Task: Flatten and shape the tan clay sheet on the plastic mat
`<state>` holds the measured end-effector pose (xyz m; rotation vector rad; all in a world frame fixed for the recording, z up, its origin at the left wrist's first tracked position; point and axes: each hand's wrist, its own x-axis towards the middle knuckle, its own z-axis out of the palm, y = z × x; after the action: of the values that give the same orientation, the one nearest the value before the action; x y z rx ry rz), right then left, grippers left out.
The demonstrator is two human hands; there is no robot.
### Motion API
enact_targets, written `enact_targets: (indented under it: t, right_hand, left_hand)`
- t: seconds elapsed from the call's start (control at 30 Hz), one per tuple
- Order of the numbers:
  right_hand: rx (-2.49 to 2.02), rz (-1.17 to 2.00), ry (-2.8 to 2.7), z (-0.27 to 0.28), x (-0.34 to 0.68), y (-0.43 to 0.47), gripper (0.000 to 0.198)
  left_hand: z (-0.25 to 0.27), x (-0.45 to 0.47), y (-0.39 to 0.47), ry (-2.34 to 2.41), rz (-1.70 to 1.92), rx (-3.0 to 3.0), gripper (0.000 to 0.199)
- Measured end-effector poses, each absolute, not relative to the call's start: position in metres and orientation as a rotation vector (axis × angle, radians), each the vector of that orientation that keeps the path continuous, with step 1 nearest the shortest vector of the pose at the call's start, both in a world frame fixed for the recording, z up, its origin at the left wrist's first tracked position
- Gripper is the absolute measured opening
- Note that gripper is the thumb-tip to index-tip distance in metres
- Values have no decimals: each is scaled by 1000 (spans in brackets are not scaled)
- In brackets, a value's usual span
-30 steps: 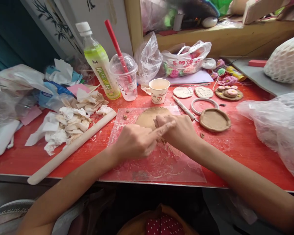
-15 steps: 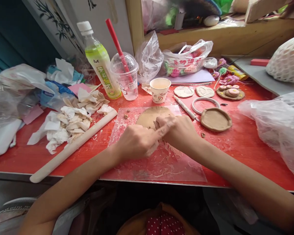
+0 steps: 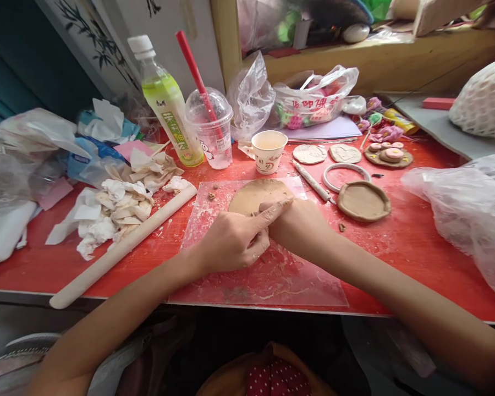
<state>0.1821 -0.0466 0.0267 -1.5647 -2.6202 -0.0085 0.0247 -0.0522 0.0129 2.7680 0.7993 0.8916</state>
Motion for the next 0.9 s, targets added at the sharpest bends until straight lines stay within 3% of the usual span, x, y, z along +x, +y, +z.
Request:
enact_targets:
  t: [0.23,0.37,0.5,0.7,0.9]
  right_hand:
    - [-1747,1,-2314,28,189,-35,34]
    - [-1749,-22,-2272,26,191,-32,33]
    - [-1716,-77,-2277,25,190,-34,33]
    - [-1724,-114,-2272,25,191,-33,33]
    - [-1771,-108,-2314,25,193,-31,34]
  left_hand:
    - [19,22,-43,1242,1024,2652,33]
    - [12,19,-36,1211,974,2740,28]
    - [21,13,-32,1000,670,2762,18]
    - [39,1,-35,766,80,2657,42]
    - [36,0,-33,860,-154,2561,36]
